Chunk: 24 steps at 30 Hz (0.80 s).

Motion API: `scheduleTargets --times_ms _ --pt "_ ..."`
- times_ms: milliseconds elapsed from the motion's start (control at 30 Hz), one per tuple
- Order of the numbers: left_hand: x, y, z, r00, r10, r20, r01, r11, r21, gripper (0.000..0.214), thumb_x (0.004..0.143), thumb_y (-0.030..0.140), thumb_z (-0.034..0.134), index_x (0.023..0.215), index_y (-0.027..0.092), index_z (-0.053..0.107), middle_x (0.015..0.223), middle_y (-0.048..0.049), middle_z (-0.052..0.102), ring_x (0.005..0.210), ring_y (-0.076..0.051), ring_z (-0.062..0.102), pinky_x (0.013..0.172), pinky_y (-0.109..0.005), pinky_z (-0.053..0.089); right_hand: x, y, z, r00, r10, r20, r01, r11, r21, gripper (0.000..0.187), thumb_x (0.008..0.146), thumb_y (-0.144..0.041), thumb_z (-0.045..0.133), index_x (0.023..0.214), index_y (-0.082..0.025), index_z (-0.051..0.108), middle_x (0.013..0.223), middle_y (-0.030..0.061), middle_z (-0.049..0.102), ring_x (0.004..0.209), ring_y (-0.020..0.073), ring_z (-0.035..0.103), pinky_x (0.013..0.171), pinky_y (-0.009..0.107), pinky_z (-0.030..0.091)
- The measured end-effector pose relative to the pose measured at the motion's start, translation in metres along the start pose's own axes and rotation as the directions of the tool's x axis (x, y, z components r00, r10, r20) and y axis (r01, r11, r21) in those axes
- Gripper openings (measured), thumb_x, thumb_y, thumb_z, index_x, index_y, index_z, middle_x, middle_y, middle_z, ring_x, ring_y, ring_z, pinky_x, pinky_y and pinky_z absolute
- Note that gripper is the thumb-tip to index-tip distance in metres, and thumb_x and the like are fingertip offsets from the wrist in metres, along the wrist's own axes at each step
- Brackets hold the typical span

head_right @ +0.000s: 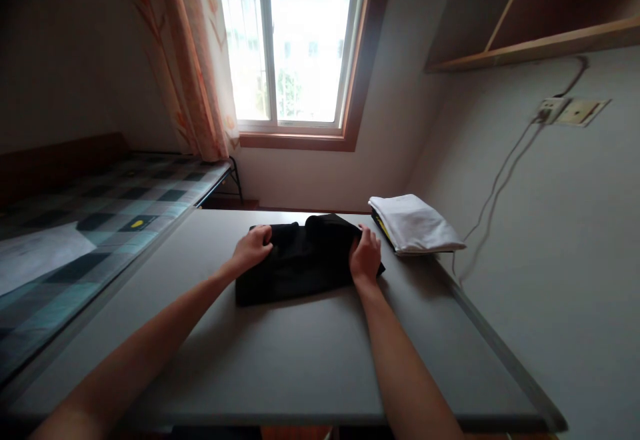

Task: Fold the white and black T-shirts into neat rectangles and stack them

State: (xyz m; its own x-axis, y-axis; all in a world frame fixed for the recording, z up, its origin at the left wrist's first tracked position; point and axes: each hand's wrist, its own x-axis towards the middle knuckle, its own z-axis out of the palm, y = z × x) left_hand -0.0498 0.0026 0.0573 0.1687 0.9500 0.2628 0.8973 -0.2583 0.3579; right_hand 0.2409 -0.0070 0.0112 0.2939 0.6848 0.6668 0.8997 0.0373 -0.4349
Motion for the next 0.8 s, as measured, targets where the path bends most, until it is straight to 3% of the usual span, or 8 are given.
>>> scheduleTargets --times_ms 100,267,367,433,533,600,700,800 --pt "0.013 -0.028 -0.032 0.971 -0.126 -0.204 0.133 0.991 0.023 0.011 0.079 0.012 0.054 0.081 0.022 0.054 0.090 -0.0023 0.053 0.074 -0.016 0.055 0.063 -0.027 0.037 0.001 0.004 -0.012 0.994 -0.041 -0.105 0.027 0.991 -0.131 0.046 0.088 -0.017 0.037 0.132 -0.017 0.051 0.119 0.0182 0.055 0.110 0.0325 0.048 0.092 0.050 0.038" --pt "0.024 -0.079 -0.076 0.812 -0.346 -0.470 0.360 0.931 -0.063 0.017 0.077 0.006 0.055 0.088 0.018 0.061 0.107 -0.0089 0.050 0.089 -0.022 0.057 0.076 -0.035 0.044 -0.007 -0.022 -0.015 0.965 -0.255 -0.057 0.240 0.951 -0.197 0.043 0.086 -0.013 0.045 0.125 -0.023 0.059 0.125 0.0159 0.049 0.111 0.0325 0.045 0.092 0.050 0.037" --pt "0.026 -0.078 -0.081 0.755 -0.309 -0.579 0.334 0.940 -0.066 0.027 0.079 0.014 0.059 0.106 0.018 0.064 0.117 -0.0127 0.046 0.107 -0.028 0.053 0.091 -0.042 0.043 -0.016 -0.043 -0.006 0.893 -0.442 0.087 0.449 0.889 -0.090 0.044 0.084 -0.011 0.049 0.126 -0.023 0.060 0.123 0.0137 0.050 0.107 0.0271 0.049 0.094 0.046 0.038" --pt "0.025 -0.064 -0.078 0.785 -0.179 -0.593 0.188 0.981 -0.048 0.029 0.081 0.021 0.061 0.109 0.018 0.064 0.114 -0.0117 0.050 0.107 -0.027 0.053 0.093 -0.041 0.043 -0.022 -0.052 0.001 0.822 -0.522 0.228 0.537 0.843 -0.004 0.048 0.082 -0.008 0.051 0.126 -0.024 0.061 0.122 0.0121 0.050 0.105 0.0244 0.051 0.094 0.043 0.040" --pt "0.020 -0.033 -0.068 0.919 0.146 -0.367 -0.192 0.977 -0.092 0.020 0.085 0.025 0.057 0.102 0.019 0.064 0.096 -0.0052 0.059 0.089 -0.018 0.058 0.085 -0.031 0.046 -0.028 -0.057 0.007 0.746 -0.512 0.427 0.534 0.842 0.077 0.054 0.080 -0.003 0.047 0.127 -0.026 0.061 0.127 0.0098 0.047 0.100 0.0199 0.054 0.094 0.037 0.043" --pt "0.012 -0.014 -0.057 0.936 0.337 -0.101 -0.350 0.917 -0.190 0.019 0.086 0.029 0.056 0.100 0.020 0.065 0.084 -0.0013 0.061 0.076 -0.014 0.058 0.075 -0.026 0.047 -0.029 -0.055 0.008 0.740 -0.462 0.489 0.489 0.868 0.080 0.053 0.082 -0.003 0.044 0.127 -0.025 0.062 0.130 0.0098 0.046 0.102 0.0189 0.055 0.095 0.035 0.044" --pt "-0.001 0.005 -0.035 0.852 0.463 0.245 -0.390 0.872 -0.294 0.022 0.082 0.035 0.062 0.100 0.022 0.069 0.073 0.0016 0.063 0.065 -0.013 0.058 0.063 -0.023 0.044 -0.027 -0.051 0.005 0.745 -0.411 0.525 0.455 0.889 0.051 0.043 0.089 -0.008 0.041 0.120 -0.022 0.066 0.129 0.0102 0.049 0.107 0.0223 0.053 0.096 0.035 0.043" --pt "-0.009 0.012 -0.012 0.741 0.509 0.437 -0.416 0.860 -0.297 0.021 0.079 0.031 0.066 0.098 0.023 0.072 0.073 0.0006 0.066 0.066 -0.014 0.061 0.062 -0.023 0.044 -0.024 -0.051 0.002 0.747 -0.388 0.540 0.455 0.890 0.010 0.036 0.092 -0.013 0.040 0.112 -0.024 0.069 0.127 0.0082 0.056 0.107 0.0249 0.053 0.096 0.038 0.041"
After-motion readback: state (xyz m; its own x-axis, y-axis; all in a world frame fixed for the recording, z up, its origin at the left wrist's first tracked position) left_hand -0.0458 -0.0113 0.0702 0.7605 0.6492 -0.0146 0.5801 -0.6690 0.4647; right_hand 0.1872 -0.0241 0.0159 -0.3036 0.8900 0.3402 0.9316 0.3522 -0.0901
